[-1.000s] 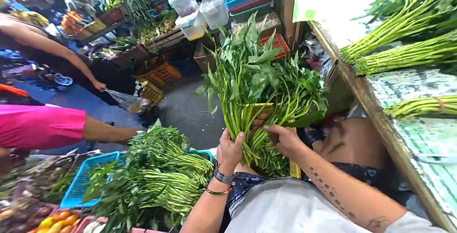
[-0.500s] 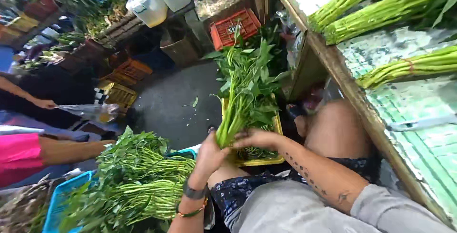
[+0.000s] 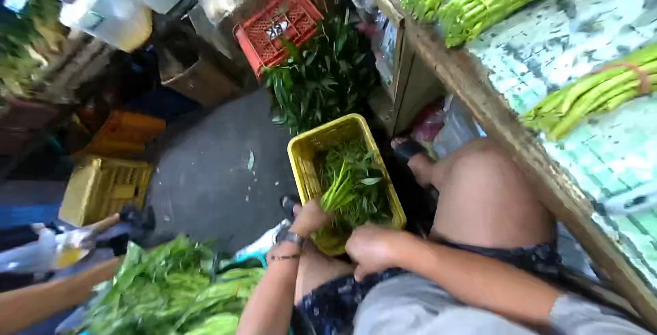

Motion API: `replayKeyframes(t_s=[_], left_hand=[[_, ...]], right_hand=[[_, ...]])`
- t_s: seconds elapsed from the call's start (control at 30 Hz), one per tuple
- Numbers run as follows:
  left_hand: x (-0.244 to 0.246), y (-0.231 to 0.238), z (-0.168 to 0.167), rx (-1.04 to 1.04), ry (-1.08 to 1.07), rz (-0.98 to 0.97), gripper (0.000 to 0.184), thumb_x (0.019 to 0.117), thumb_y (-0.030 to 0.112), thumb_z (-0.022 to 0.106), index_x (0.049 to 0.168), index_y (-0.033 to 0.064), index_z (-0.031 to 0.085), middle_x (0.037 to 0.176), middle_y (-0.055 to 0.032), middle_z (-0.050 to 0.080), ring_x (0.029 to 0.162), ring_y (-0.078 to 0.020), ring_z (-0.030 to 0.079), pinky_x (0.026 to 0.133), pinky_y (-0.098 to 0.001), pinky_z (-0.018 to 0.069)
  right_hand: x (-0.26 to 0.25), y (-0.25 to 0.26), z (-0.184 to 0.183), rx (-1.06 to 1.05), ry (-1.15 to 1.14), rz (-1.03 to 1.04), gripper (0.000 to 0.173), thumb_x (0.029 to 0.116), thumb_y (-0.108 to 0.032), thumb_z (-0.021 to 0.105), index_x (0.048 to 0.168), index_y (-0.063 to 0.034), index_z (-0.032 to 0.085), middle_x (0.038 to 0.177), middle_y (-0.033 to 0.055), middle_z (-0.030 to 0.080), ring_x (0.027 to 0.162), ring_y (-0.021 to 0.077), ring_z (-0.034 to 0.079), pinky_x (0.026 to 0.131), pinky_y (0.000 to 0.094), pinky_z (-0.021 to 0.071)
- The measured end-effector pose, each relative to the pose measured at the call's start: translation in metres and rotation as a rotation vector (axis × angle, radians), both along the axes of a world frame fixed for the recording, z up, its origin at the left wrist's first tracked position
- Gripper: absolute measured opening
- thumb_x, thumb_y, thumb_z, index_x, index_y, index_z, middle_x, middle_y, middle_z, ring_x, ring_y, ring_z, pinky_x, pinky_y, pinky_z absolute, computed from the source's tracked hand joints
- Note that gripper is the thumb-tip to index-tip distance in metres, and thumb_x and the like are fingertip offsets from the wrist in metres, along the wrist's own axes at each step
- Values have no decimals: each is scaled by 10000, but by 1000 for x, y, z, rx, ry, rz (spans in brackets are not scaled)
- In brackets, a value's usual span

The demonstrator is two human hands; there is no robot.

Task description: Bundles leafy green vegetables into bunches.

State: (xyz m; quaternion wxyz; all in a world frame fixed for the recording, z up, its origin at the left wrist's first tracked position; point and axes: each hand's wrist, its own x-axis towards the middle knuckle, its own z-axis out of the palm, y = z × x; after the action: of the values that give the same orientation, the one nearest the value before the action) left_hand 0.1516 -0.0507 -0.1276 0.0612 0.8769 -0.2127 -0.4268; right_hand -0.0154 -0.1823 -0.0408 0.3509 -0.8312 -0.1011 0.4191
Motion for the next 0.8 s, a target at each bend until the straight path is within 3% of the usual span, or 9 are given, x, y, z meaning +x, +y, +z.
replayKeyframes(t_s=[0.1,0.2,0.27,0.33,0.43,0.57,0.7,0.77,0.8], left_hand=[[15,4,14,-57,41,3,646,831,259,811,1391,52,561,1237,-207,671,1153,-344,662,1003,-584,528],[25,26,38,-28,-106,-16,579,822,263,807,1331,75,604,1108,-218,702,1033,-397,687,896,-662,538],[26,11,73,-53,-297,30,633,832,274,787,1401,125,555,1124,-207,706,1042,-411,687,887,-673,532],[-11,19,92,-60,-463,67,647,861,295,761,1444,137,528,1191,-201,696,1054,-413,691,883,-655,542],[-65,27,101,-251,-754,88,653,856,315,770,1415,49,562,1230,-221,681,1030,-397,706,851,-597,578],[-138,28,99,-473,-888,230,800,748,333,873,1401,2,549,1192,-202,693,1018,-341,714,838,-555,594],[-159,34,96,-600,-633,489,1046,694,413,915,1532,37,413,1201,-168,704,1021,-247,720,895,-481,595],[-159,43,101,-738,-342,616,913,718,410,900,1443,24,501,1137,-119,712,999,-157,706,908,-374,593],[-158,47,102,-790,-246,656,778,722,411,886,1321,13,590,1029,-83,731,917,-122,714,850,-338,608]], right_hand=[[2,3,-5,-9,9,9,468,915,-431,751,1035,20,715,1046,253,691,1036,465,648,899,711,474],[-5,15,-11,53,-23,-13,470,919,-445,747,1133,-27,718,1101,221,699,1081,435,651,929,698,485],[3,7,-12,80,-96,-228,568,925,-453,736,1319,-53,651,1280,217,656,1223,412,605,1037,664,446],[6,6,-10,221,-57,-543,781,932,-473,729,1520,-39,454,1487,209,521,1358,358,526,1142,568,409],[22,-3,-6,658,34,-1070,951,913,-474,751,1605,-54,253,1528,180,480,1333,297,558,1088,482,498],[19,7,13,1119,-40,-1388,629,950,-224,746,1444,-2,426,1228,155,670,1097,213,689,951,377,593],[0,11,15,1115,-122,-1369,457,911,-59,680,1320,33,496,1126,134,688,1022,181,699,906,356,603],[-2,11,11,1086,-88,-1378,351,916,-21,625,1249,35,530,1058,137,692,951,188,705,847,364,612],[-1,12,8,1079,-67,-1367,345,926,-31,612,1253,33,523,1052,141,690,940,194,707,839,370,613]])
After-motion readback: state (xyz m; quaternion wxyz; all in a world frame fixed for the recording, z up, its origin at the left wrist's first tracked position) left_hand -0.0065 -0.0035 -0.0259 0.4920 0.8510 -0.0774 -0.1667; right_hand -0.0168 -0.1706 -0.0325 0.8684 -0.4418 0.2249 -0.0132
